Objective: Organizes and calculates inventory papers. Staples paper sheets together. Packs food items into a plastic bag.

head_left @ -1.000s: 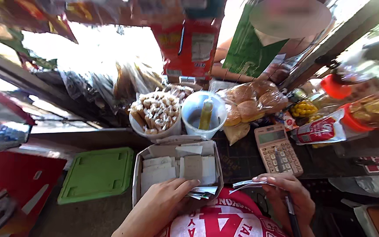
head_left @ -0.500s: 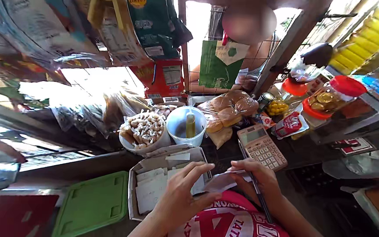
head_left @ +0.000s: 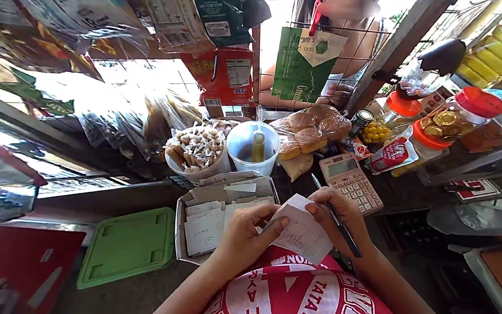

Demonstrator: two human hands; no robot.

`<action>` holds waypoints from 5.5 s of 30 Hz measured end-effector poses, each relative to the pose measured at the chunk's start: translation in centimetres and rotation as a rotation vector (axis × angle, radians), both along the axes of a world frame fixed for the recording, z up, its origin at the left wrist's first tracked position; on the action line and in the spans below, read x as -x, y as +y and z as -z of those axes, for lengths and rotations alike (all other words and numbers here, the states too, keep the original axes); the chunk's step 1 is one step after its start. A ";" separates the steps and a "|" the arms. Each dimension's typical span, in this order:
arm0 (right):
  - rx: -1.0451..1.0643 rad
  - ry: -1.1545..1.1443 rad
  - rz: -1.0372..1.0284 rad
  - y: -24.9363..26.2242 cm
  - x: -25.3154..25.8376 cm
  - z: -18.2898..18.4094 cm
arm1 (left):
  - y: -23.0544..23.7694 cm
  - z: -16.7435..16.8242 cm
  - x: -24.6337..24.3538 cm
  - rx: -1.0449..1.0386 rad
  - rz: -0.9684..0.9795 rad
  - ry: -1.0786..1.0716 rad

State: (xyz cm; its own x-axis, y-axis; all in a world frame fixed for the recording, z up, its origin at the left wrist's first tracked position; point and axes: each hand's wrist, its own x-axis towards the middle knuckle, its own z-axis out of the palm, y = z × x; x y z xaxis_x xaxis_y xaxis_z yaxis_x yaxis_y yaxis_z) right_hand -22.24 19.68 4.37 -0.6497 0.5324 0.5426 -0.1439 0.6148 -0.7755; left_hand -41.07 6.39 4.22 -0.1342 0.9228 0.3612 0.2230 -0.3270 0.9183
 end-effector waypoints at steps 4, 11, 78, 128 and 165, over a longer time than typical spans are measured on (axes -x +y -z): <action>-0.025 -0.040 -0.042 0.1 -0.4 -0.3 | -0.3 0.2 -0.1 -0.002 -0.028 0.031; -0.081 -0.060 -0.123 -0.1 -1.4 -0.7 | -0.8 0.6 -0.3 -0.023 0.040 0.093; -0.236 -0.331 0.059 1.8 -8.6 -0.8 | -4.9 -0.5 -0.4 -0.131 -0.175 0.545; -0.218 -0.213 -0.017 1.8 -6.3 0.4 | -4.2 1.2 3.8 0.180 -0.128 0.894; -0.197 -0.186 -0.071 0.8 -5.8 0.8 | -0.3 1.1 5.3 0.324 0.063 1.120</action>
